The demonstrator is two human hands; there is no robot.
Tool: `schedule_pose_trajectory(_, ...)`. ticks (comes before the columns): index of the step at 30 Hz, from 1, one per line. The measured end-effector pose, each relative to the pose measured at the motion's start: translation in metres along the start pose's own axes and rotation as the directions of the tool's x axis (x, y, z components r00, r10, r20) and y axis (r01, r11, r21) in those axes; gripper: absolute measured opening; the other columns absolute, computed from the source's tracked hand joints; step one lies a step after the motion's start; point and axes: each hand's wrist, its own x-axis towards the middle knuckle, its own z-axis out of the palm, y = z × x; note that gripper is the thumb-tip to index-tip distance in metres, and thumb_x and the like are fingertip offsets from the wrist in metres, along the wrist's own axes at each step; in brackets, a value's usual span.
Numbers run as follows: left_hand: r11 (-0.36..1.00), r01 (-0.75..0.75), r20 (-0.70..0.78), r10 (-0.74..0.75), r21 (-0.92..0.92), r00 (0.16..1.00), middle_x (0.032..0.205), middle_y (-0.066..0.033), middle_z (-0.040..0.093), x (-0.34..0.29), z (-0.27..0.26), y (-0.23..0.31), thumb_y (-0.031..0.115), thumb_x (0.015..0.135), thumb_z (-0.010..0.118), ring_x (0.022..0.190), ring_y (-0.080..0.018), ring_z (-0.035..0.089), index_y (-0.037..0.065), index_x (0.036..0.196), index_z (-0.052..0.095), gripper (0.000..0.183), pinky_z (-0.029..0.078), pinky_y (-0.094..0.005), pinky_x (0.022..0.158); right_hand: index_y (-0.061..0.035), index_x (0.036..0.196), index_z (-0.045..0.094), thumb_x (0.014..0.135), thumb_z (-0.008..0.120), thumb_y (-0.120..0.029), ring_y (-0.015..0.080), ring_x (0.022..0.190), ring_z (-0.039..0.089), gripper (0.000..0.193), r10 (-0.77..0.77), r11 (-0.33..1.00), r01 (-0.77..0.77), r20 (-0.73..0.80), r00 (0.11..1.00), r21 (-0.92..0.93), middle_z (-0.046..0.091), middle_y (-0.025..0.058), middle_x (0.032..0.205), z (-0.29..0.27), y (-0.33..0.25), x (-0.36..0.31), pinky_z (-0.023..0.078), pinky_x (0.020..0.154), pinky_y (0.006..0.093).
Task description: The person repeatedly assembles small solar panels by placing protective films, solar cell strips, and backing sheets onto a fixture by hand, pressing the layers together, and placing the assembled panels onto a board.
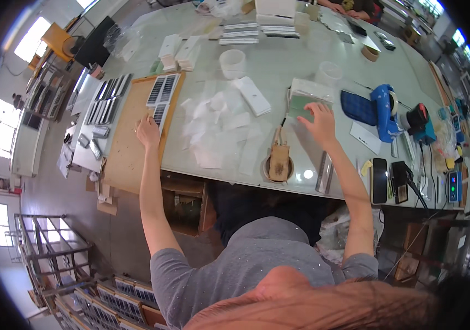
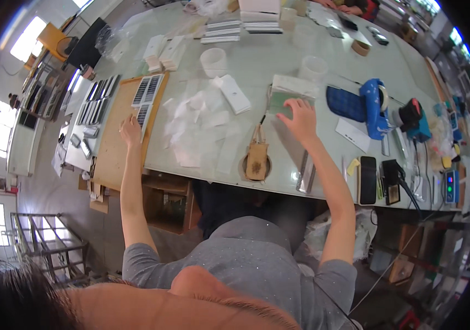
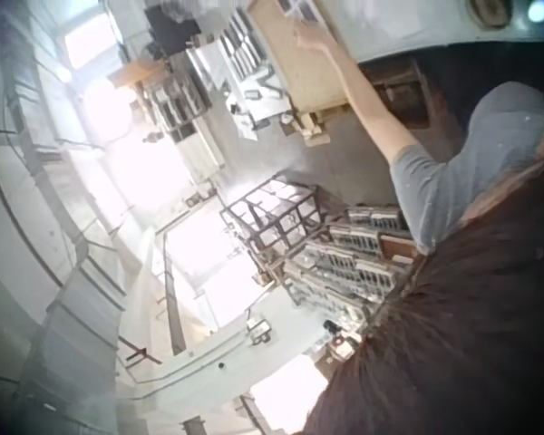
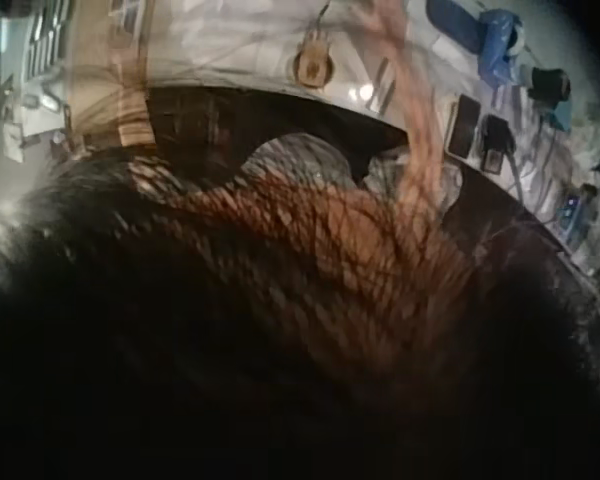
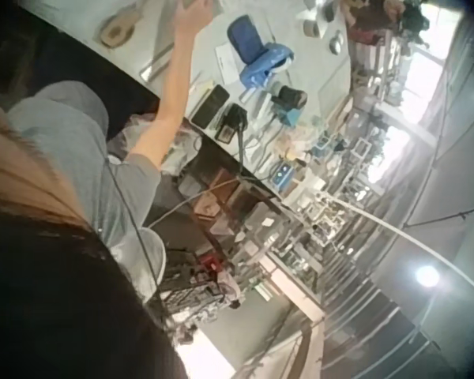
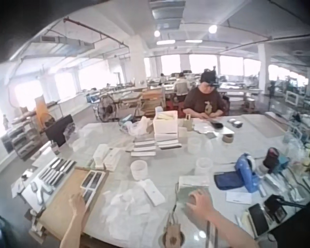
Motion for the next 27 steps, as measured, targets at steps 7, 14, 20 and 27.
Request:
schedule_pose_trajectory(7,0.788,-0.324,0.229,0.497,-0.523,0.837,0.091,-0.0106,0.067,-0.097,-0.060,0.143,0.018,0.081,0.072,0.090,-0.0303,0.062,0.007,0.087,0.067,0.013,0.047,-0.0399,0.081,-0.0137,0.088,0.063,0.077,0.076,-0.025,0.0210,0.088,0.059,0.020,-0.159,0.971,0.181,0.142,0.977,-0.157,0.064,0.0018,0.086,-0.019,0.032,0.019,0.041,0.076,0.0350)
schedule_pose_trajectory(14,0.944,-0.253,0.352,0.316,-0.213,0.881,0.104,-0.0120,0.063,-0.142,-0.048,0.197,0.038,0.075,0.078,0.099,-0.0323,0.058,0.007,0.108,0.061,0.048,0.042,-0.0442,0.086,-0.0096,0.112,0.061,0.087,0.063,-0.004,0.0055,0.074,0.058,0.025,0.307,0.704,-0.166,-0.086,0.948,0.690,0.069,0.0017,0.084,-0.047,0.053,0.035,0.044,0.070,0.0218)
schedule_pose_trajectory(20,0.961,-0.061,0.462,0.185,-0.271,0.867,0.102,-0.0098,0.067,-0.136,-0.021,0.177,0.026,0.079,0.075,0.097,-0.0285,0.061,0.009,0.115,0.060,0.043,0.041,-0.0432,0.088,-0.0112,0.132,0.047,0.088,0.065,-0.005,0.0056,0.070,0.057,0.048,0.351,0.502,-0.566,0.444,0.825,0.654,0.067,0.0002,0.079,-0.024,-0.050,-0.052,0.043,0.069,0.0215)
schedule_pose_trajectory(27,0.583,0.208,0.434,0.279,-0.785,0.857,0.091,-0.0079,0.068,-0.136,-0.047,0.182,0.008,0.094,0.059,0.092,-0.0173,0.064,0.002,0.111,0.055,0.019,0.049,-0.0333,0.079,-0.0142,0.119,0.059,0.076,0.078,-0.031,0.0200,0.096,0.055,0.050,0.166,0.960,-0.221,0.284,0.944,0.173,0.061,0.0045,0.099,-0.010,-0.065,-0.072,0.037,0.087,0.0390)
